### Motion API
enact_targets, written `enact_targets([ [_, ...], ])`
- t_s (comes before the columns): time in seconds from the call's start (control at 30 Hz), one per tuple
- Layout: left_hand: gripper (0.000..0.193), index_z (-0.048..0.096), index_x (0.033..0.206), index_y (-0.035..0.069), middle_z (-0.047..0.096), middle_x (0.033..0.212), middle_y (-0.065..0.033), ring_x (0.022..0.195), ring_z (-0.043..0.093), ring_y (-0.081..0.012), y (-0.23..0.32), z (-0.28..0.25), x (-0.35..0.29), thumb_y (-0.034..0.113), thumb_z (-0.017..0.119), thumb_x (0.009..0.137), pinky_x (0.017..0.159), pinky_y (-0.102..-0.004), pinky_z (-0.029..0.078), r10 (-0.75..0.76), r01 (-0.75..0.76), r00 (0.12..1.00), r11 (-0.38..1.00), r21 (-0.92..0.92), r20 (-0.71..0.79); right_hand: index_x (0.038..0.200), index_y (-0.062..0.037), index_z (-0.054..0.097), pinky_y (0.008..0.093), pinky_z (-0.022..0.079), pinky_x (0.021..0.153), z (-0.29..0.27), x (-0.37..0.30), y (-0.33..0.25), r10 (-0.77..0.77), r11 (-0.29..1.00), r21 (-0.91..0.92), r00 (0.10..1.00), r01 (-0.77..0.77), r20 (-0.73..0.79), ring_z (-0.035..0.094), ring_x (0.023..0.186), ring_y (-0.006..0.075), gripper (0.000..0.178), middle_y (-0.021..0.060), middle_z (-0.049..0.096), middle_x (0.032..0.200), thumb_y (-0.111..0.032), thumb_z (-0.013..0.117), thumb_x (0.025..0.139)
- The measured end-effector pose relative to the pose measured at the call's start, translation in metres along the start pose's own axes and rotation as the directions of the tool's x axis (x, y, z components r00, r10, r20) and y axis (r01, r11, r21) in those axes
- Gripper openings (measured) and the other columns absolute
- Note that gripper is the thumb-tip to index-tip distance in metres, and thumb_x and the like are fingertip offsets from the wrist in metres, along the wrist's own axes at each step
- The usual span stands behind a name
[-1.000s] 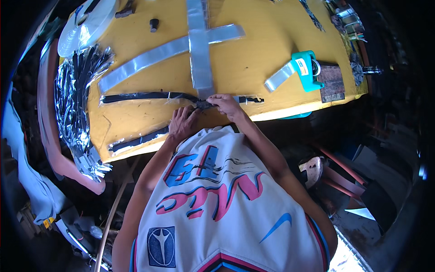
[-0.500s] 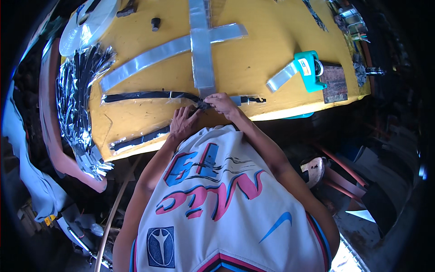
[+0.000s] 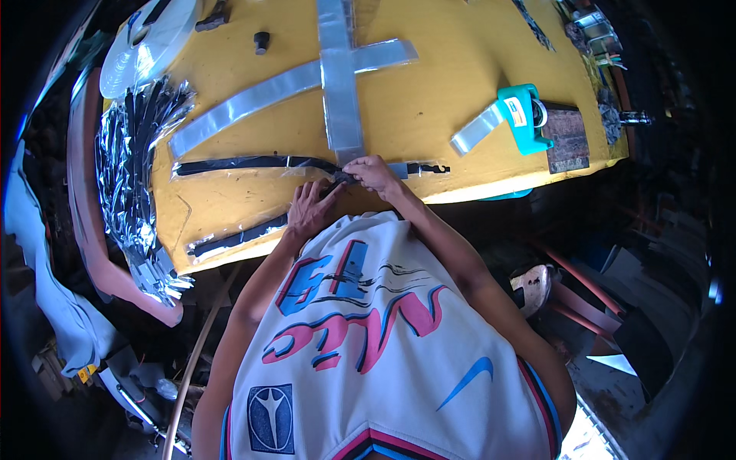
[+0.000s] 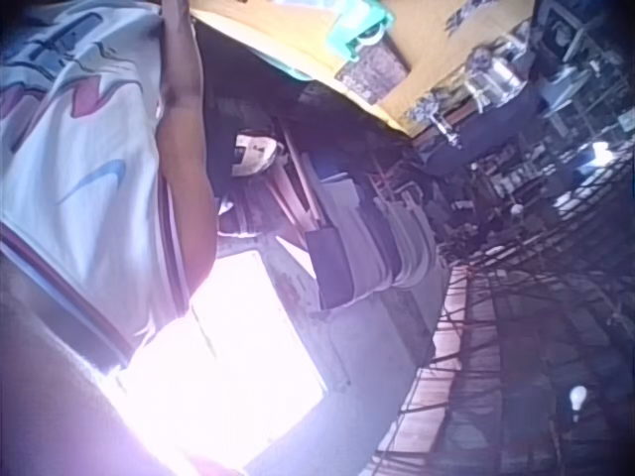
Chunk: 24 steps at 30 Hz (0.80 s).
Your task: Taping and assembling black straps on a yellow table and placing them in a box.
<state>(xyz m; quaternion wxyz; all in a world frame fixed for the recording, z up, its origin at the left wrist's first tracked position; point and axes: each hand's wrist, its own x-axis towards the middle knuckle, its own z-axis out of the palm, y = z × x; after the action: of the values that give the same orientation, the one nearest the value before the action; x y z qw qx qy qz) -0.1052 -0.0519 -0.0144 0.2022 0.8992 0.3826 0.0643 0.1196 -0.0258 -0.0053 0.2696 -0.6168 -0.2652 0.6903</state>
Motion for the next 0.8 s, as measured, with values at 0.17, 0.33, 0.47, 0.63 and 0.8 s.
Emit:
enact_targets([
  [0.17,0.063,0.046,0.149,0.034,0.049,0.132,-0.0123,0.117,0.049,-0.0321,-0.001,0.001,0.001,0.029,0.064,0.088,0.101,-0.0446,0.038,-0.011,0.011,1.000,1.000,-0.007,0.008,0.100,-0.0043,0.071,0.0188,0.028,0.040,0.000,0.001,0.000,0.012,1.000,-0.010,1.000,-0.012,-0.002,0.040,0.048,0.0015,0.019,-0.0065,0.052,0.067,-0.022,0.070,0.093],
  [0.33,0.058,0.054,0.144,0.032,0.049,0.131,-0.0121,0.118,0.049,-0.0318,-0.001,0.001,0.000,0.030,0.065,0.087,0.102,-0.0443,0.038,-0.010,0.010,1.000,1.000,-0.018,-0.012,0.103,-0.0072,0.071,0.0185,0.026,0.040,0.004,0.003,0.001,-0.008,1.000,-0.009,1.000,0.007,-0.008,0.039,0.048,0.0009,0.019,-0.0062,0.052,0.068,-0.022,0.071,0.092],
  [0.47,0.057,0.054,0.143,0.032,0.049,0.131,-0.0122,0.118,0.049,-0.0318,0.001,-0.001,0.005,0.029,0.065,0.087,0.102,-0.0444,0.038,0.012,-0.012,1.000,1.000,-0.005,-0.012,0.111,-0.0097,0.068,0.0276,0.044,0.050,0.000,0.023,0.018,-0.451,0.875,-0.277,0.877,0.397,-0.165,0.056,0.057,0.0114,0.024,0.0018,0.061,0.074,-0.019,0.070,0.090],
  [0.63,0.057,0.055,0.142,0.031,0.050,0.130,-0.0125,0.119,0.049,-0.0318,0.003,-0.004,0.000,0.028,0.065,0.087,0.102,-0.0444,0.039,-0.005,0.005,1.000,1.000,-0.014,-0.020,0.120,-0.0077,0.066,0.0422,0.054,0.084,0.005,-0.018,-0.003,-0.672,0.473,-0.755,0.740,0.454,0.024,0.069,0.091,0.0280,0.033,0.0120,0.070,0.102,-0.019,0.069,0.090],
  [0.8,0.058,0.055,0.142,0.030,0.050,0.130,-0.0127,0.118,0.049,-0.0317,-0.002,0.003,0.001,0.032,0.066,0.085,0.101,-0.0449,0.039,0.036,-0.036,0.997,0.999,0.003,-0.068,0.134,-0.0013,0.057,0.0452,0.040,0.109,-0.012,-0.039,0.019,-0.669,0.032,-0.725,0.553,0.688,0.496,0.056,0.127,0.0296,0.047,0.0143,0.057,0.139,-0.028,0.063,0.096],
])
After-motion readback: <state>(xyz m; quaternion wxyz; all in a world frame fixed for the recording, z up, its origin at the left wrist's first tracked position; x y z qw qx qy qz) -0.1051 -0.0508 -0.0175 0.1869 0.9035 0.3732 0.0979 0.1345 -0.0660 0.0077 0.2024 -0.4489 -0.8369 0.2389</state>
